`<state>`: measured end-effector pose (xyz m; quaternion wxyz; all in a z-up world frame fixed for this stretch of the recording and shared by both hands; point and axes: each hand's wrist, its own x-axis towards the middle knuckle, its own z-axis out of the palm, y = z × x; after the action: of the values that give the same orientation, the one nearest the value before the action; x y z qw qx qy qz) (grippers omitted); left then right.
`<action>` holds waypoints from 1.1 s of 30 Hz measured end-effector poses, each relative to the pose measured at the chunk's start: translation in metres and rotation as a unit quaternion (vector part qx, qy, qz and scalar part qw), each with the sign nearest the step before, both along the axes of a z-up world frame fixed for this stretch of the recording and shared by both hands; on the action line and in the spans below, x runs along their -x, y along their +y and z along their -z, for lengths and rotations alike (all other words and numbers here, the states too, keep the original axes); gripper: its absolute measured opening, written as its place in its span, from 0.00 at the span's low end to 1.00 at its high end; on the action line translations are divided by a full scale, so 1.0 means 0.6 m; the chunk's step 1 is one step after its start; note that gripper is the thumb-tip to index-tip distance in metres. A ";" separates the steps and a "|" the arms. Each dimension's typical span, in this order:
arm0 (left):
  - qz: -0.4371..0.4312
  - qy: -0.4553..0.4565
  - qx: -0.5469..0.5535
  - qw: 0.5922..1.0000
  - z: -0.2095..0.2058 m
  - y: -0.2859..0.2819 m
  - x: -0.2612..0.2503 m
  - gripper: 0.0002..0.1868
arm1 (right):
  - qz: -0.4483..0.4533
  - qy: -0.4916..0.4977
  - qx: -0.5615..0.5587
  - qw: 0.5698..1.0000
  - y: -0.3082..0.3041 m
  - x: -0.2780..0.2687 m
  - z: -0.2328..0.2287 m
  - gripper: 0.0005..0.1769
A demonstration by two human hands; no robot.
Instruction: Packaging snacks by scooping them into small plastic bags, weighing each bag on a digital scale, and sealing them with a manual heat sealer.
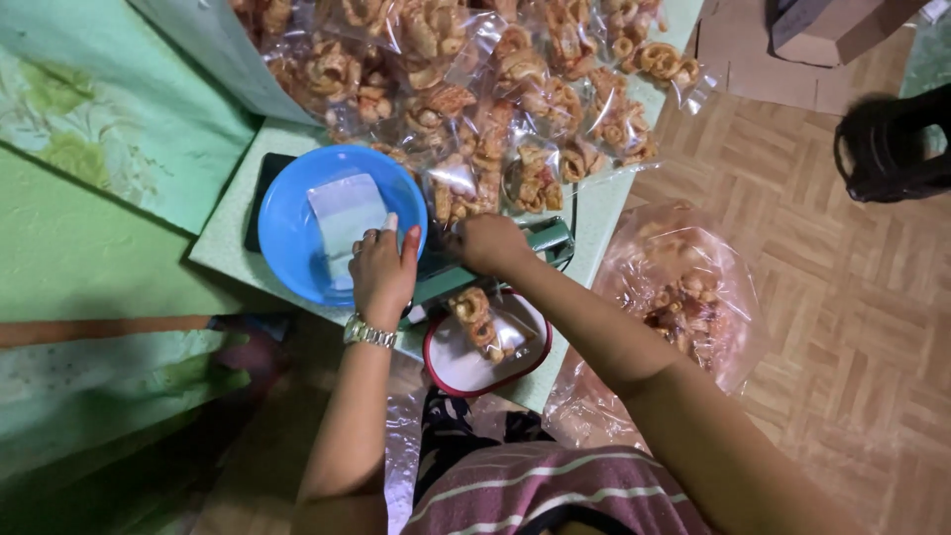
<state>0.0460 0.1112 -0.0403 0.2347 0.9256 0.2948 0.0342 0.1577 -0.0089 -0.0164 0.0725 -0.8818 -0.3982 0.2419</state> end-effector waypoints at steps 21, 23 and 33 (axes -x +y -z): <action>0.004 0.024 -0.001 1.000 -0.022 -0.009 0.003 0.37 | 0.004 -0.046 -0.062 0.997 -0.010 0.006 0.011 0.21; 0.004 0.013 -0.007 1.000 -0.026 -0.012 0.007 0.35 | 0.007 -0.051 -0.071 0.996 -0.016 0.007 0.019 0.20; 0.006 -0.239 -0.027 0.971 -0.066 -0.016 -0.006 0.22 | 0.108 -0.049 -0.165 0.979 -0.055 -0.026 0.085 0.13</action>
<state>0.0493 0.1016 -0.0008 0.2736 0.8983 0.2234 0.2612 0.1733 -0.0421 -0.0671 0.2229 -0.9063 -0.3384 0.1197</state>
